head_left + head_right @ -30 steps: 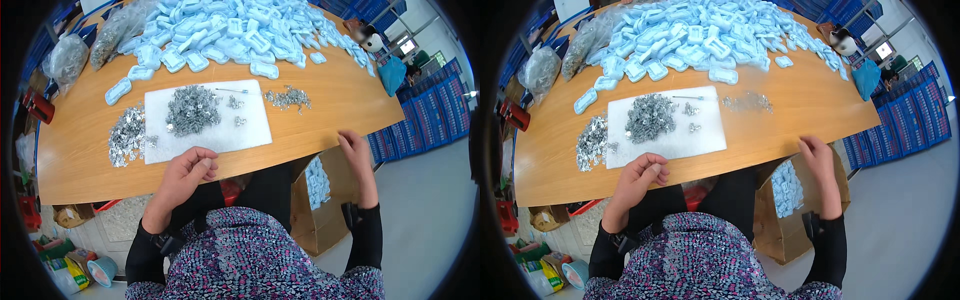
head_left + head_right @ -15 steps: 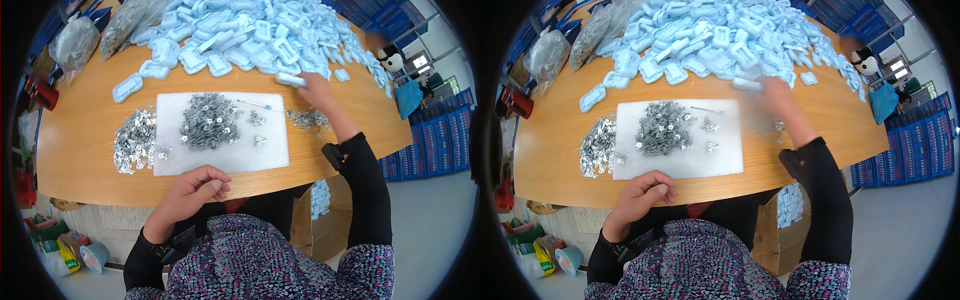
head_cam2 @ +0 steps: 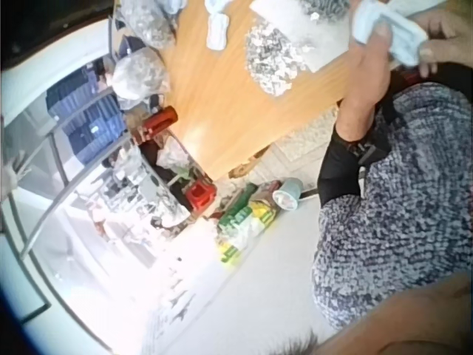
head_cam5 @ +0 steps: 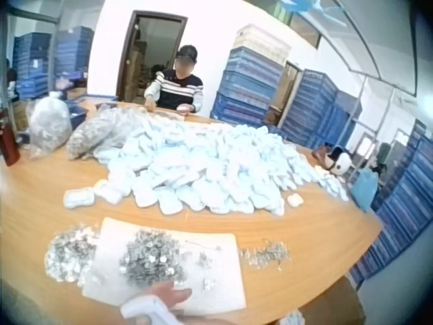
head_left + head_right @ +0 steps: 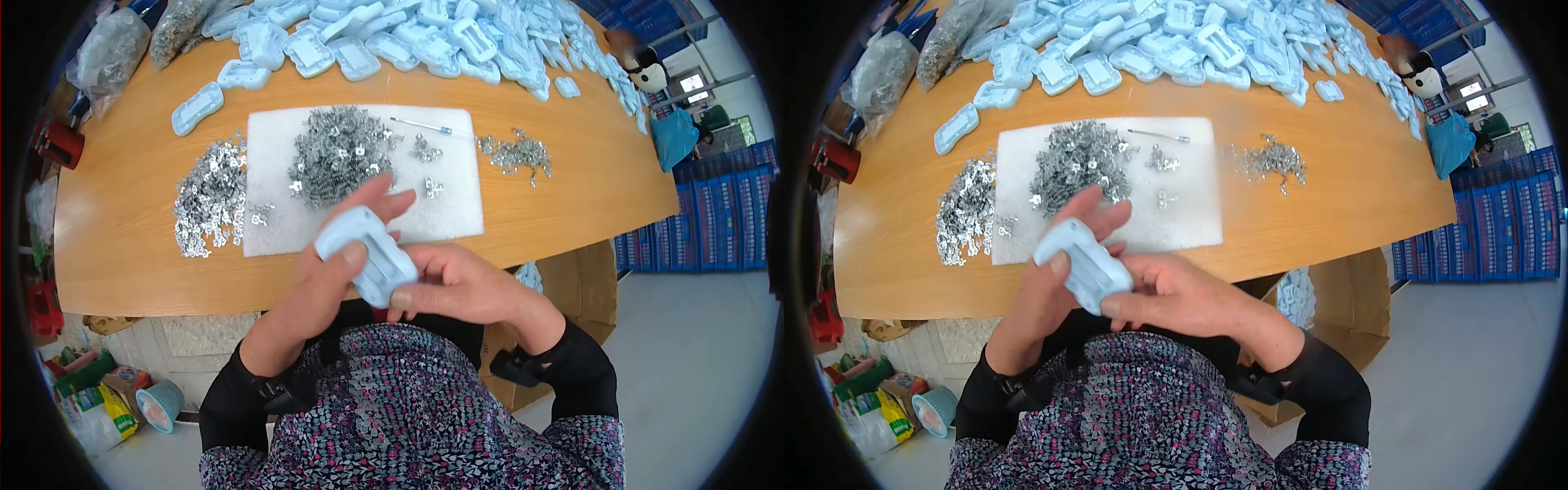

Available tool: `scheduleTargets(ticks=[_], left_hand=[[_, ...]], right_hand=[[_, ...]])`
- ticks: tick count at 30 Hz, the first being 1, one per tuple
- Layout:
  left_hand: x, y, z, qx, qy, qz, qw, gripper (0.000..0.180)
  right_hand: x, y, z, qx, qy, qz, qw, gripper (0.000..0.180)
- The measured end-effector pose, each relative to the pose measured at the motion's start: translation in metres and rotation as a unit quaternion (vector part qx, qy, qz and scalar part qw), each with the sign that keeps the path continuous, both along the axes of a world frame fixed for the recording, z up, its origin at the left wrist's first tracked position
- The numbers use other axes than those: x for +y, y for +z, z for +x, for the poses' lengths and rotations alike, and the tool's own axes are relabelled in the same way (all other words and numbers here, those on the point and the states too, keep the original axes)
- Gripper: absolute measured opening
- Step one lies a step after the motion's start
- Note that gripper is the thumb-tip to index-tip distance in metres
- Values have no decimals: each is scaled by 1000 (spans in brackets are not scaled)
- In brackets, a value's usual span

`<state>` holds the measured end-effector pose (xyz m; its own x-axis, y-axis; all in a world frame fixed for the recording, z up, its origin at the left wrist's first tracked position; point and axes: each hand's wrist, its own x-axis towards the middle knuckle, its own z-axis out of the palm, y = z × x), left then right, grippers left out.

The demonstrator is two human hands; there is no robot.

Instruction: Insert and fix components into blue plastic electronic housings using small metal parts and a hand tool.

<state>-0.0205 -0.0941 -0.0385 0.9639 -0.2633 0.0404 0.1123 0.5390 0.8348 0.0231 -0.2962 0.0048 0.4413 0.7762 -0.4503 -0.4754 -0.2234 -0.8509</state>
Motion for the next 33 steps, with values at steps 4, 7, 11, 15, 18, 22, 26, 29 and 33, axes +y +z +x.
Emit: scheduleTargets(ticks=[4, 7, 11, 15, 18, 22, 26, 29, 33], left_hand=[[9, -1, 1, 96, 79, -32, 992, 76], [12, -7, -1, 127, 87, -46, 987, 59], [11, -13, -4, 151, 45, -77, 985, 53], [8, -9, -6, 168, 47, -41, 984, 47], [7, -8, -6, 169, 53, -31, 984, 45], [3, -5, -5, 152, 50, 8, 987, 45], [-6, 6, 0, 164, 50, 40, 984, 44], [-9, 7, 9, 199, 47, -61, 977, 51], [-9, -2, 16, 228, -3, -155, 961, 65]], right_hand=[[-31, -5, 17, -356, -126, -197, 905, 27], [-49, -27, 42, -459, -164, -263, 832, 24], [-39, -33, 53, -578, -160, -263, 756, 15], [-31, -42, 61, -646, -95, -268, 708, 11], [-29, -38, 61, -603, -107, -289, 736, 8], [-30, -33, 59, -626, -128, -286, 714, 10], [-29, -33, 57, -507, -180, -211, 816, 8], [-30, -23, 45, -355, -238, -104, 898, 8], [-17, -4, 23, -284, -248, -33, 926, 8]])
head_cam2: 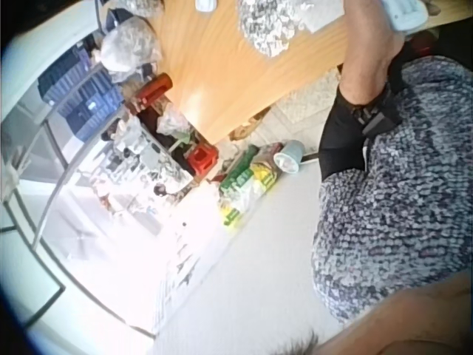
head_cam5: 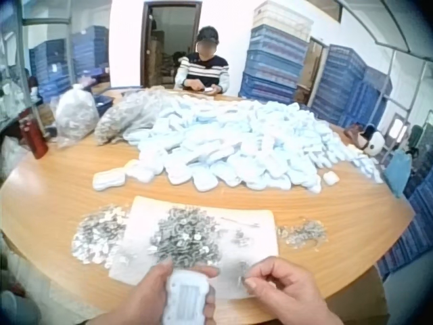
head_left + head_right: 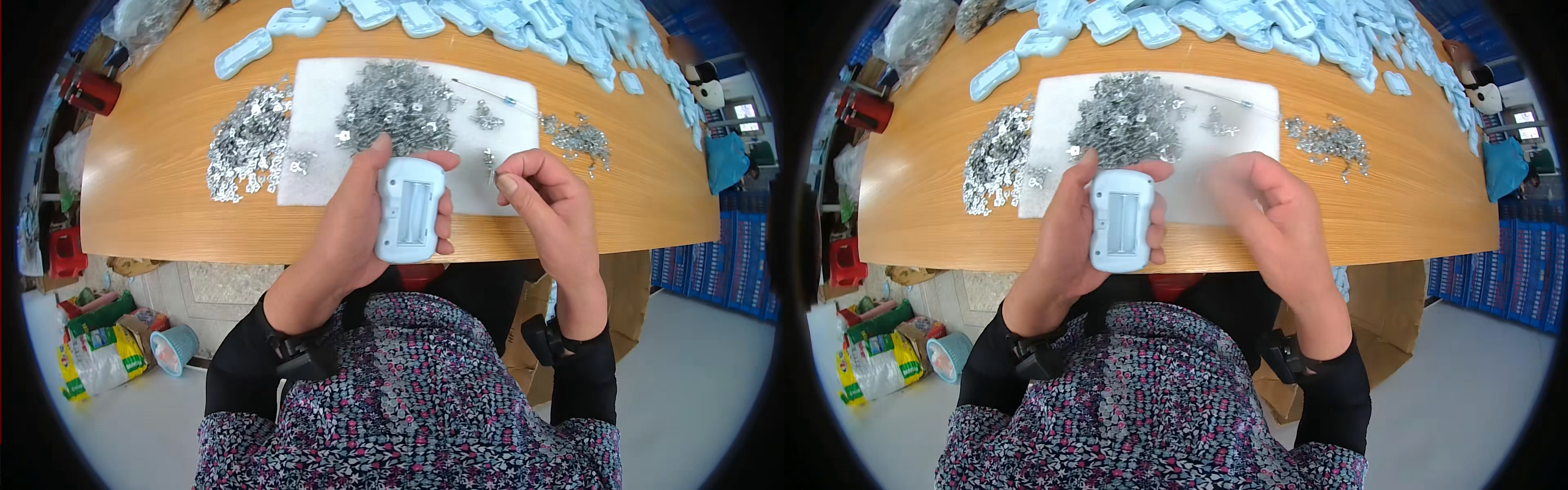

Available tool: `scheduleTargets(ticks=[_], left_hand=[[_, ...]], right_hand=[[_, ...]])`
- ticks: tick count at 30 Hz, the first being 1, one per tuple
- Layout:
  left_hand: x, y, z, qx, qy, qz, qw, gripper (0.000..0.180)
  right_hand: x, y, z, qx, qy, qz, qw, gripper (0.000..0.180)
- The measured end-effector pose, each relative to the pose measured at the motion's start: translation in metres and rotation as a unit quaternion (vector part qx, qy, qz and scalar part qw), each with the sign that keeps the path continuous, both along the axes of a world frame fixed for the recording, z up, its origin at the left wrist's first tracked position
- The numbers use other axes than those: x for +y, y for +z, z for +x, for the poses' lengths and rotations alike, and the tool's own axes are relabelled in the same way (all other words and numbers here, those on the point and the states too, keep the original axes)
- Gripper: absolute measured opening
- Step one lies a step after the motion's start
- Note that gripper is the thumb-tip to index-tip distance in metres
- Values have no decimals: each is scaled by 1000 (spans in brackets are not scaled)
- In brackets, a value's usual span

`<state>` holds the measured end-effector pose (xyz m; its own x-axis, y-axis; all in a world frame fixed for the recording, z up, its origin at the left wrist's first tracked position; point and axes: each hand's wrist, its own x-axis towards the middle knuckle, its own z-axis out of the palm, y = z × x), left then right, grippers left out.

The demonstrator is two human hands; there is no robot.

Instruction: Insert and fix components into blue plastic electronic housings using small metal parts and a hand tool.

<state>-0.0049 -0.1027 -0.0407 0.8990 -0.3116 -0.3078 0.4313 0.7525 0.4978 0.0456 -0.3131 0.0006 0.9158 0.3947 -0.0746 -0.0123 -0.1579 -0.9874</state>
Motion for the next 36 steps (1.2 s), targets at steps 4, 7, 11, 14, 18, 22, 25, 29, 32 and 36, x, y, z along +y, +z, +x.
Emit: scheduleTargets(ticks=[4, 7, 11, 14, 18, 22, 25, 29, 32, 36], left_hand=[[-1, -1, -3, 12, -8, 10, 1000, 66], [0, 2, -4, -1, -10, 26, 1000, 66], [7, 7, -3, -42, 11, 55, 998, 64], [18, 11, 6, -155, 129, 130, 971, 65], [7, 26, 16, -223, 248, 197, 922, 56], [-4, 18, 9, -235, 208, 213, 925, 44], [3, 8, 3, -155, 152, 95, 972, 29], [7, 10, -1, -131, 46, 214, 967, 40], [10, 11, 3, -140, -39, 227, 963, 49], [8, 12, 2, -87, -103, 135, 982, 55]], right_hand=[[8, -5, -9, -50, 53, 4, 997, 12], [17, -5, -11, -96, 77, 8, 992, 12], [21, -2, -11, -86, 77, 5, 993, 12], [24, 4, -16, 30, 58, 93, 993, 16], [35, -7, -20, 207, 60, 173, 961, 26], [35, -14, -14, 234, 62, 229, 943, 32], [27, -8, -6, 155, 54, 175, 971, 30], [11, 3, -2, -36, 124, 4, 992, 22], [12, 9, 1, -96, 183, -39, 978, 15], [7, 4, -2, -63, 119, -7, 991, 5]])
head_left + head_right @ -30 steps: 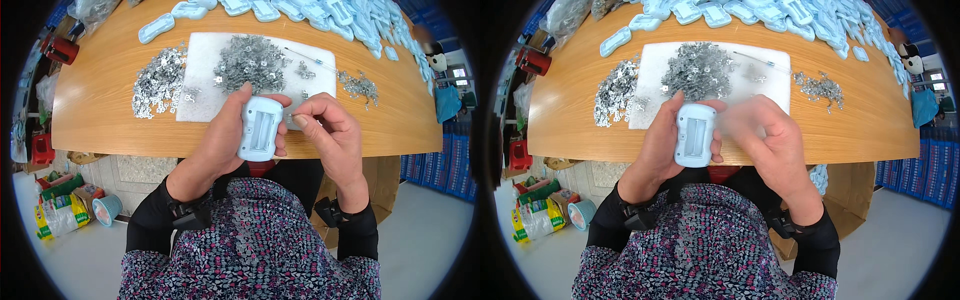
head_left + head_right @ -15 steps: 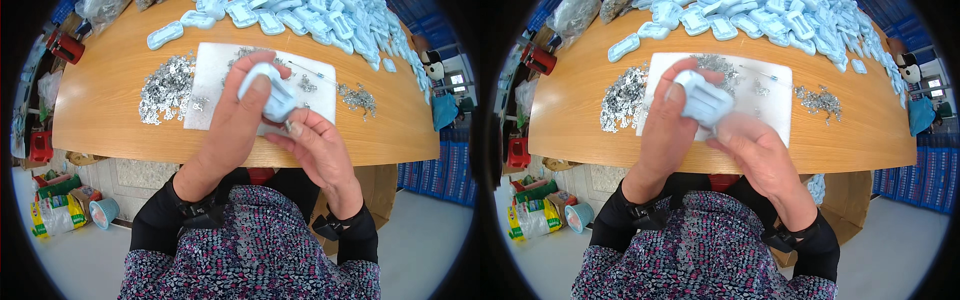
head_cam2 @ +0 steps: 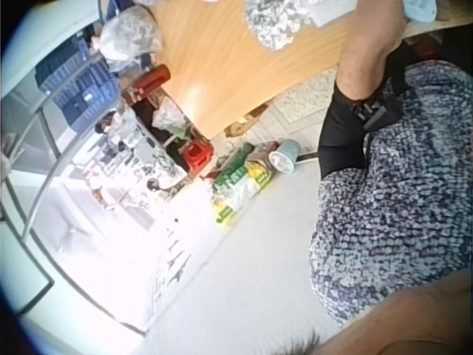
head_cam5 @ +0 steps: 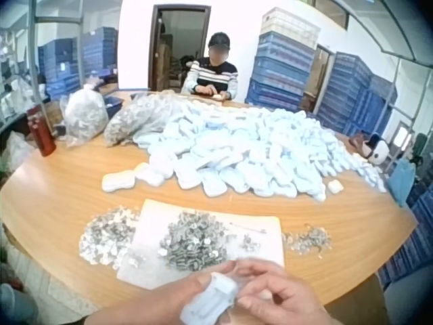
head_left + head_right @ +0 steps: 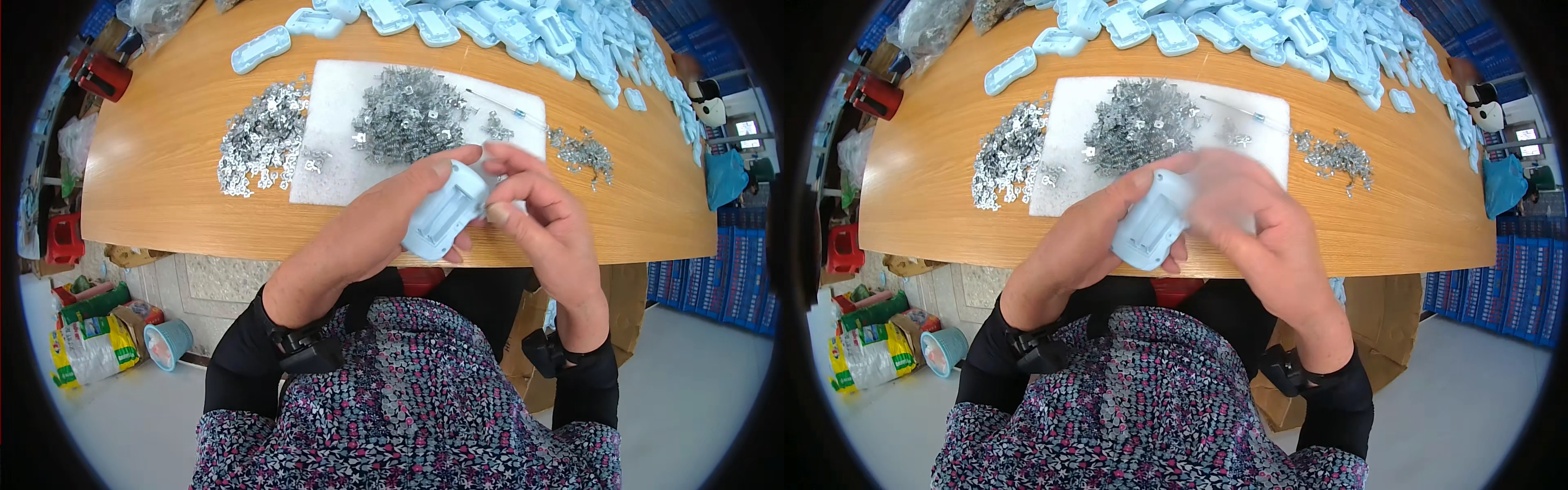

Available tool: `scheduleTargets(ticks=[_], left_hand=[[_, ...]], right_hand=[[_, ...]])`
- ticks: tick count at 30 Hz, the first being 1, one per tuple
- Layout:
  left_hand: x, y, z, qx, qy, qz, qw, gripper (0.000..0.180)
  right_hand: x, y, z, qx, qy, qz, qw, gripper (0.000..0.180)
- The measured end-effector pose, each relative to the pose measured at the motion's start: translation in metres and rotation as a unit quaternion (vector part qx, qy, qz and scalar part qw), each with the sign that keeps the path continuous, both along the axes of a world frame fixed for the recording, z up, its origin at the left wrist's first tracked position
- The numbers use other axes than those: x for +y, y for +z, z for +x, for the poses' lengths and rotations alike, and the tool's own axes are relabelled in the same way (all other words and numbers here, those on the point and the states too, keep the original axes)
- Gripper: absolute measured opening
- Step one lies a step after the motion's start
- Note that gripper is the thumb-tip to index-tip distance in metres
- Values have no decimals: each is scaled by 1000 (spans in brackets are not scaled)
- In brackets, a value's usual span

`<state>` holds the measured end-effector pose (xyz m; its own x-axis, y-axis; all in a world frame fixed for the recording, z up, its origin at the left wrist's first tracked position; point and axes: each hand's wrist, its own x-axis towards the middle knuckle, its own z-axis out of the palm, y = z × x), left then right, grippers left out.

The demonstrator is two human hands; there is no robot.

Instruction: Insert and fix components into blue plastic electronic housings using small metal parts and a hand tool.

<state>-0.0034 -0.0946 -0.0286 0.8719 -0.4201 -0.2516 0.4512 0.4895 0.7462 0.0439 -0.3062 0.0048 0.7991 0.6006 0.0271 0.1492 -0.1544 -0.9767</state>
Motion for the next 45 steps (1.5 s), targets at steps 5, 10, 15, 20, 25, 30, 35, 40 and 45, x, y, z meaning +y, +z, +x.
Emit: scheduleTargets(ticks=[5, 10, 15, 20, 25, 30, 35, 40, 45], left_hand=[[-12, -8, -1, 65, 57, -67, 994, 55], [-19, -4, -3, 114, 85, -55, 988, 54], [-21, -12, -3, 104, 92, -69, 988, 53], [-23, -11, -2, 109, 96, -48, 988, 52], [-25, -13, -4, 122, 101, -63, 985, 52], [-26, -22, -3, 112, 113, -43, 986, 50], [-27, -25, -4, 116, 126, -53, 984, 48], [-27, -27, -4, 105, 129, -38, 985, 49], [-24, -26, -3, 105, 131, -30, 985, 49]], right_hand=[[8, -14, -4, -16, -103, 33, 994, 8], [12, -30, -2, -79, -115, -42, 989, 10], [17, -31, -4, -36, -133, -34, 990, 10], [17, -35, -3, -49, -125, -40, 990, 10], [18, -41, -4, -136, -137, -73, 978, 7], [21, -34, -9, -442, -104, -261, 852, 14], [12, -23, -12, -437, -72, -259, 858, 22], [12, -23, -8, -430, -92, -218, 871, 33], [11, -23, -6, -425, -52, -210, 879, 36]])
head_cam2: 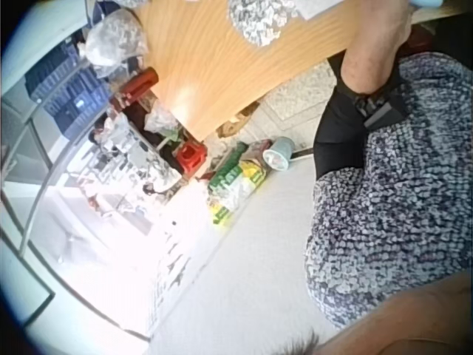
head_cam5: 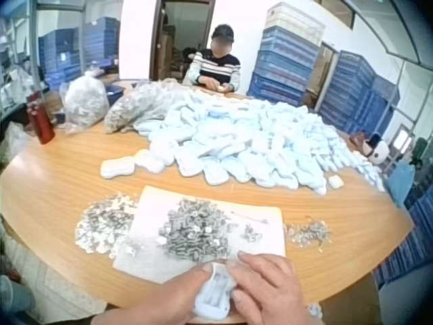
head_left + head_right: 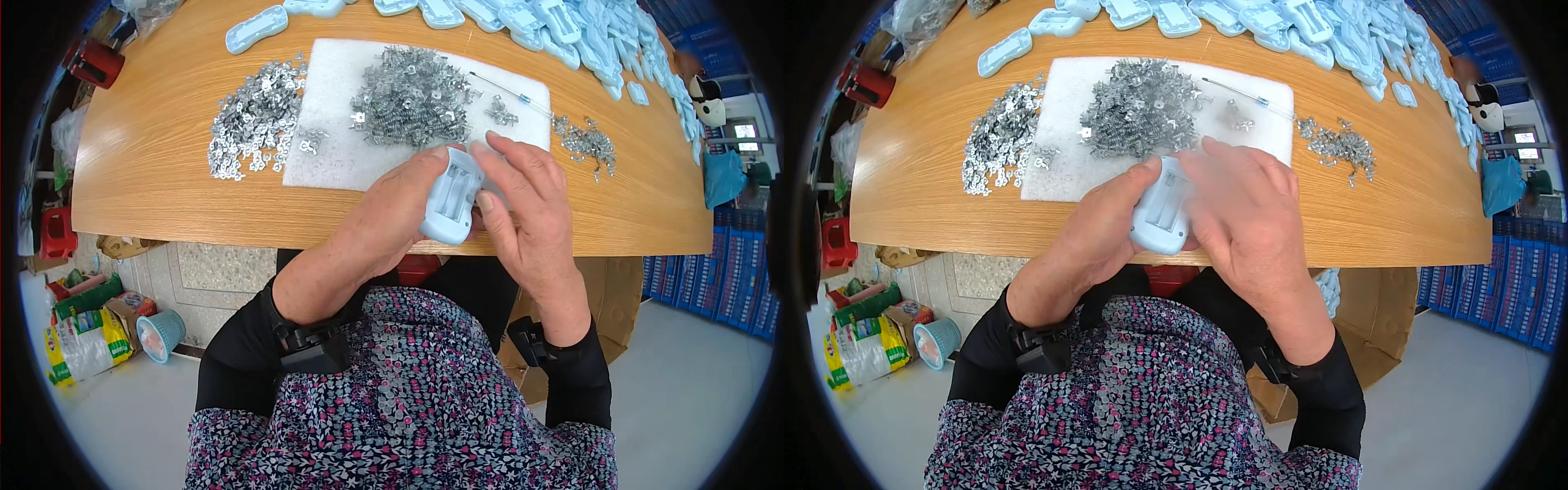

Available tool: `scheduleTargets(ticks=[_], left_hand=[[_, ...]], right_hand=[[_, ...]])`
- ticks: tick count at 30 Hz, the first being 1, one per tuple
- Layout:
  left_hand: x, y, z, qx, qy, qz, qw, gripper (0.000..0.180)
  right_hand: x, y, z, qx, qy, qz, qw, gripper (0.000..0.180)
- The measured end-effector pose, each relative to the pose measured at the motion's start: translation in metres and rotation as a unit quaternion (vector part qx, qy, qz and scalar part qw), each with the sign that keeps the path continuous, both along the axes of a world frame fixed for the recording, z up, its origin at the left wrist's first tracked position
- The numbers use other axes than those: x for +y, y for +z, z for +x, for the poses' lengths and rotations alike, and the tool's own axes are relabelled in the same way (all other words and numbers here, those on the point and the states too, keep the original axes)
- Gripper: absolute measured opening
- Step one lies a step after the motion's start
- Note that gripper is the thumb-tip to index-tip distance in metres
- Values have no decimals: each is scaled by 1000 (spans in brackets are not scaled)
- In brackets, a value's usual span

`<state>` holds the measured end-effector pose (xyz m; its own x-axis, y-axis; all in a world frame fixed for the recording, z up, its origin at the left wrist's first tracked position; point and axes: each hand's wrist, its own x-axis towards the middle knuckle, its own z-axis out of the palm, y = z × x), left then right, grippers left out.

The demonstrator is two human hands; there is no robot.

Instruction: Insert and fix components into blue plastic electronic housings using small metal parts and a hand tool.

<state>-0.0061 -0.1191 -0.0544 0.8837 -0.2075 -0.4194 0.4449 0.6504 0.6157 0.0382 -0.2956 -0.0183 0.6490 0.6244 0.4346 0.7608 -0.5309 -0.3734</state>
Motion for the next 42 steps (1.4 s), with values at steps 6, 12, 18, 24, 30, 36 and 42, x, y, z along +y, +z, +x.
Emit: scheduleTargets(ticks=[6, 12, 18, 24, 30, 36, 42], left_hand=[[4, -1, -2, -52, -45, -5, 998, 49], [4, 8, -4, -119, -64, 122, 983, 44], [16, 19, -4, -229, -102, 391, 885, 44], [9, -5, -3, -336, -47, 445, 829, 43], [18, 3, -6, -93, -105, -88, 986, 50], [14, 5, -8, -56, -150, -224, 961, 50], [14, -4, -7, -60, -177, -249, 950, 49]], right_hand=[[-4, -4, -8, 332, -84, 144, 928, 34], [1, 0, -7, 482, -41, 271, 832, 24], [-4, 1, -5, 505, -69, 231, 829, 23], [-10, 15, -6, 546, -47, 236, 803, 24], [4, 3, -11, 475, -31, 339, 811, 24], [6, -11, -11, 481, -29, 330, 811, 24], [0, -12, -7, 505, -58, 309, 804, 23]])
